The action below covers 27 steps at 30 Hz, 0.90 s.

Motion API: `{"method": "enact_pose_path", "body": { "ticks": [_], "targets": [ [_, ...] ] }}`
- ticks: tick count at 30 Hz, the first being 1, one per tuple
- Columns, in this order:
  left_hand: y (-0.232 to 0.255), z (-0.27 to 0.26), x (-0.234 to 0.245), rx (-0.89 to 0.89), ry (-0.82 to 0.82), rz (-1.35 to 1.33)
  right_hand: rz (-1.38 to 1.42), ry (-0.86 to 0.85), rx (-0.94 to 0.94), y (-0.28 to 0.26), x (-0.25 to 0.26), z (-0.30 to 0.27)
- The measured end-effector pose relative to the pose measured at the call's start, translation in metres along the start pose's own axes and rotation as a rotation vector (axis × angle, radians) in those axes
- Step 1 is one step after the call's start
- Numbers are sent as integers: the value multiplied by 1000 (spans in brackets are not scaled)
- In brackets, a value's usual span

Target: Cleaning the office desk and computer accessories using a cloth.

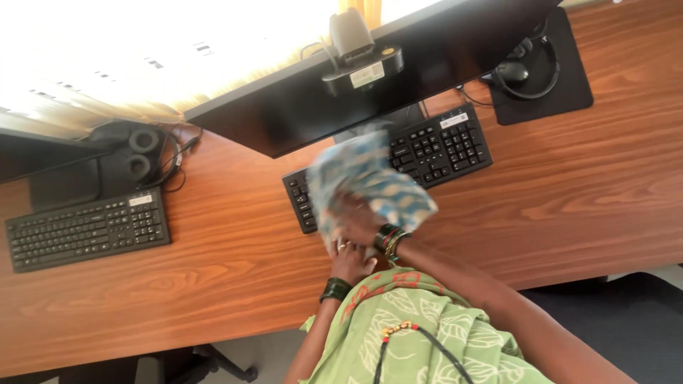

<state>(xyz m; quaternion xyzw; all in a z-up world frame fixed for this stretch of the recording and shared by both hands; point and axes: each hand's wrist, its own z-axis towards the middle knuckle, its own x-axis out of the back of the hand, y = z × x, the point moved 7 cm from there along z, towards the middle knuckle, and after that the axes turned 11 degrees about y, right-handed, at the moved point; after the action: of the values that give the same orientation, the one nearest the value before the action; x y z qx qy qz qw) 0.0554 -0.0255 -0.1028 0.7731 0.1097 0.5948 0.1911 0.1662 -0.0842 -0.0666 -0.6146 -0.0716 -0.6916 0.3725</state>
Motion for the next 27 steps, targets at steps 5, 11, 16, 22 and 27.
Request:
{"method": "enact_pose_path", "body": {
  "ticks": [5, 11, 16, 22, 27],
  "targets": [
    [5, -8, 19, -68, 121, -56, -79, -91, 52, 35, 30, -15],
    [16, -3, 25, -120, 109, -74, -302, -81, -560, 179, 136, -112],
    [28, -2, 29, -156, 111, -85, -493, 198, -662, 212, 136, -191],
    [24, -3, -17, -251, -51, -113, 90, 126, -567, 122, 41, -150],
    [22, -5, 2, -145, -111, -189, -202, 33, -244, 72, 36, -137]
  ]
}}
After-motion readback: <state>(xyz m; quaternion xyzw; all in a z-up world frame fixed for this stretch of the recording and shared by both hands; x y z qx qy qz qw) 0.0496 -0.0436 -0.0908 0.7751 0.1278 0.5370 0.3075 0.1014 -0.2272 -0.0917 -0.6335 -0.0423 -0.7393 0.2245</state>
